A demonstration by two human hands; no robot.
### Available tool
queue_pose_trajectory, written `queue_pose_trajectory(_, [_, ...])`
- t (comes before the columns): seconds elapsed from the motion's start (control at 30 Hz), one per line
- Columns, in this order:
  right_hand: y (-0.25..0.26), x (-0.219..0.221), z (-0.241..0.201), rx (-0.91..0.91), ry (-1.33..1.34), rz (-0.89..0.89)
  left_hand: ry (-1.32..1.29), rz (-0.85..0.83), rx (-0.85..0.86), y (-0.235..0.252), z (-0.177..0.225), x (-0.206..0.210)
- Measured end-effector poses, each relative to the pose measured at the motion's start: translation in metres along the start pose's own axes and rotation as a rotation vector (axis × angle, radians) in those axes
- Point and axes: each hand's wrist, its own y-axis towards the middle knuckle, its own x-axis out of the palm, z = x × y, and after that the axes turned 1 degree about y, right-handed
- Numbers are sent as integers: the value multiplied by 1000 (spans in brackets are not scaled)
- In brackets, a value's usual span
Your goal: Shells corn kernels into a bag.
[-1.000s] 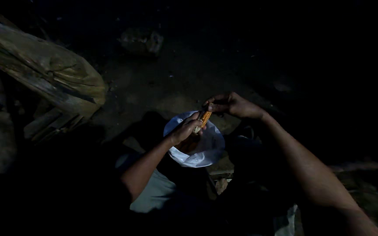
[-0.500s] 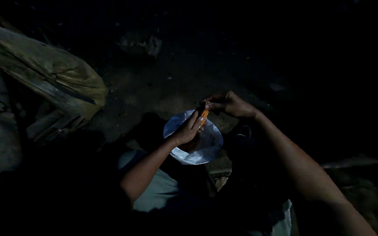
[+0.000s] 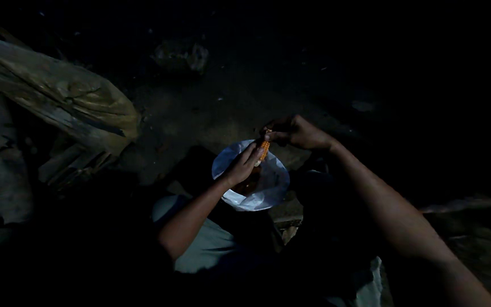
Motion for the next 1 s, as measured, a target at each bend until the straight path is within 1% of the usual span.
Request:
queue_pose_trajectory(0.07, [0,2,-3,4,1,9,-10,3,12,1,-1,1])
queue_pose_trajectory(0.23, [0,4,-6,19,10,15,10,-5,-28,-1,3,2])
queue_pose_trajectory(0.33, [1,3,0,-4,18,11,7,-4,-34,-2,3,1])
queue_pose_trajectory(0.47, [0,2,-3,22,2,-11,-101,-21,-48,-4,1,-3])
queue_pose_trajectory(0.53, [1,2,-3,33,-1,-8,-65,19,-50,-3,2,-2])
queue_pose_trajectory(0.63, [0,3,-3,27,-22,-8,6,34,-56,-3,7,0])
queue_pose_trajectory(0.87, [-1,4,-4,78,-46,-13,74,-4,-63,-3,6,2])
queue_pose_trajectory(1.0, [0,3,1,34,-52,-24,22,-32,-63,-1,-2,1])
